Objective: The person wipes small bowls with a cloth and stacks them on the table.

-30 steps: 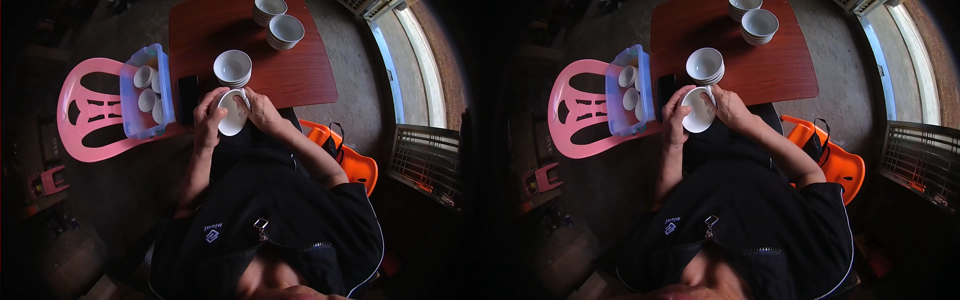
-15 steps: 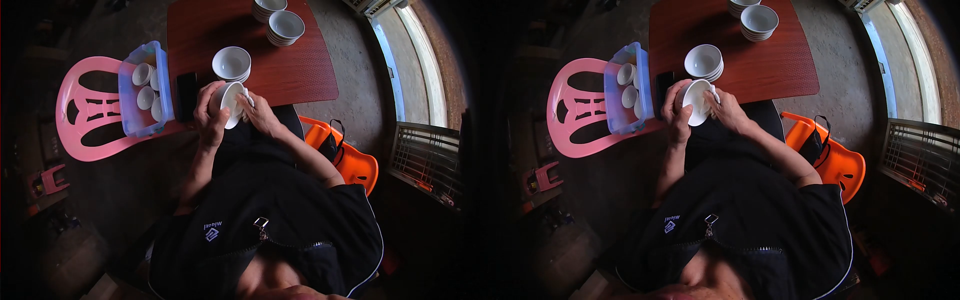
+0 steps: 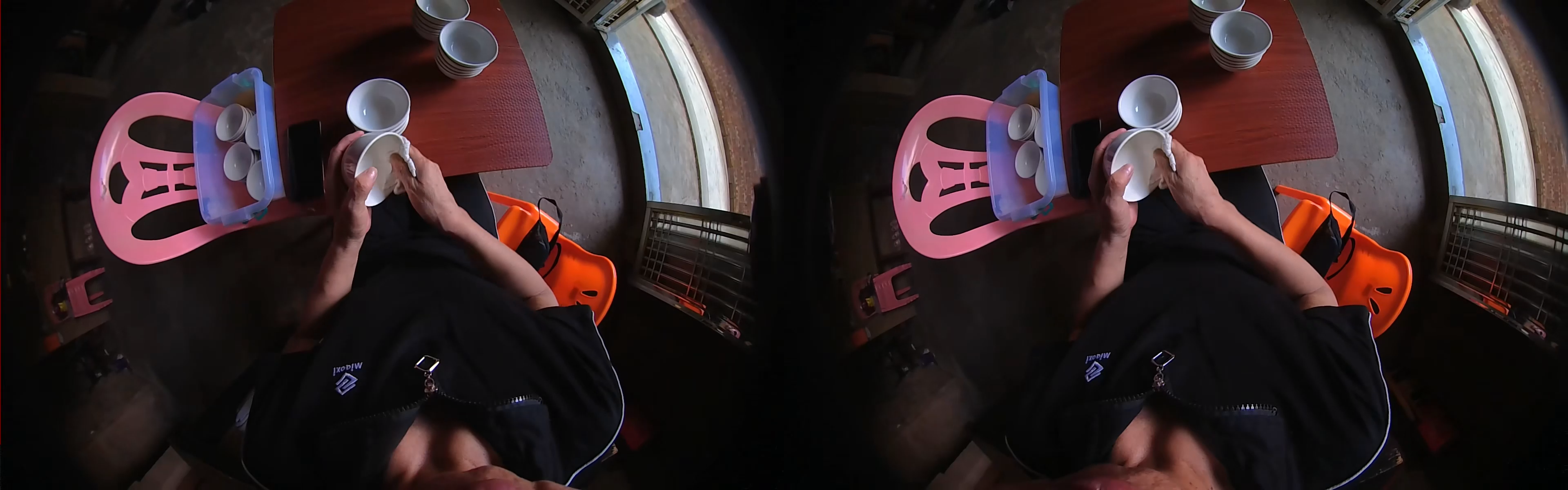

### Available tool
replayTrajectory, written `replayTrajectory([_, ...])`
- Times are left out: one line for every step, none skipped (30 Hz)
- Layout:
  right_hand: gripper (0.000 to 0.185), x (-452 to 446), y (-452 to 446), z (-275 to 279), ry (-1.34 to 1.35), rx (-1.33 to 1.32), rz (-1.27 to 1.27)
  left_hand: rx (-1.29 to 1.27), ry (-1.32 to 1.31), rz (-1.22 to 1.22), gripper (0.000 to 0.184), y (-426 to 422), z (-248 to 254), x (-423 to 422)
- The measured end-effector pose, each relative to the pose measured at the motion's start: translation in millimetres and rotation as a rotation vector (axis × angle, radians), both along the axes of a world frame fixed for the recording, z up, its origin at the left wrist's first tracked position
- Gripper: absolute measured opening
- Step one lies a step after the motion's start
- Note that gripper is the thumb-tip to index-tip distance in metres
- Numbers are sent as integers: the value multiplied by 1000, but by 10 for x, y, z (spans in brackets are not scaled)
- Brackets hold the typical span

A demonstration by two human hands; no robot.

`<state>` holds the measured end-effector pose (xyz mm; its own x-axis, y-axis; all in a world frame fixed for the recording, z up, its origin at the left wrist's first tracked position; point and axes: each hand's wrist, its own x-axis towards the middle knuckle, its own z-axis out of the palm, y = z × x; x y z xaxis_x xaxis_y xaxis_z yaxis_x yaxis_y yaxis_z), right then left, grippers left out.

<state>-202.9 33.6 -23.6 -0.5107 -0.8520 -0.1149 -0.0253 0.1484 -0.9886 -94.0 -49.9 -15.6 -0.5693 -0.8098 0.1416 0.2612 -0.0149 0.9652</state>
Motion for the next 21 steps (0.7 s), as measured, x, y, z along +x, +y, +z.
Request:
replayTrajectory([23,20,29,-33,-198,29,41,-66,-25,44,50,24,-17,-10])
replayTrajectory([23,2,70,-50,-199,30,45,-64,-26,48,50,32,-30,-17])
replayTrajectory([24,-25,116,-39,-175,49,55,17,26,81,49,37,-36,-22])
replayTrajectory([26,-34,149,-37,-152,71,66,101,76,115,48,48,-40,-21])
replayTrajectory([34,-31,155,-87,372,-72,-66,165,73,82,45,29,-32,7])
replayTrajectory([39,-61,159,-16,663,-81,-92,208,70,92,45,28,-28,8])
replayTrajectory([44,-97,164,120,956,-91,-116,250,67,102,44,36,-25,5])
replayTrajectory([51,-78,160,258,976,-115,-88,288,73,83,42,64,-23,-1])
replayTrajectory([54,-63,141,247,1008,-166,-25,295,74,88,42,101,-11,-20])
replayTrajectory([57,-53,108,222,1039,-218,41,270,55,80,42,142,4,-44])
replayTrajectory([58,-23,58,184,973,-234,80,242,36,73,43,161,8,-56])
replayTrajectory([58,-13,76,191,972,-237,90,227,39,69,43,149,-21,-48])
replayTrajectory([58,-2,112,209,815,-221,201,227,41,80,43,124,-34,-15])
replayTrajectory([58,8,146,230,655,-201,310,213,35,78,41,92,-41,31])
replayTrajectory([47,23,171,256,798,-192,317,199,26,73,38,62,-50,71])
replayTrajectory([42,55,191,239,839,-183,362,230,45,82,37,20,-98,73])
replayTrajectory([38,88,214,226,881,-173,406,234,43,85,37,14,-120,92])
replayTrajectory([36,131,231,249,753,-98,438,201,8,76,36,7,-120,94])
replayTrajectory([36,123,227,265,755,-96,436,167,-26,65,35,-4,-121,89])
replayTrajectory([40,110,220,277,602,-116,489,168,-26,60,35,-11,-138,89])
replayTrajectory([43,99,212,277,445,-136,539,312,24,46,35,-10,-173,99])
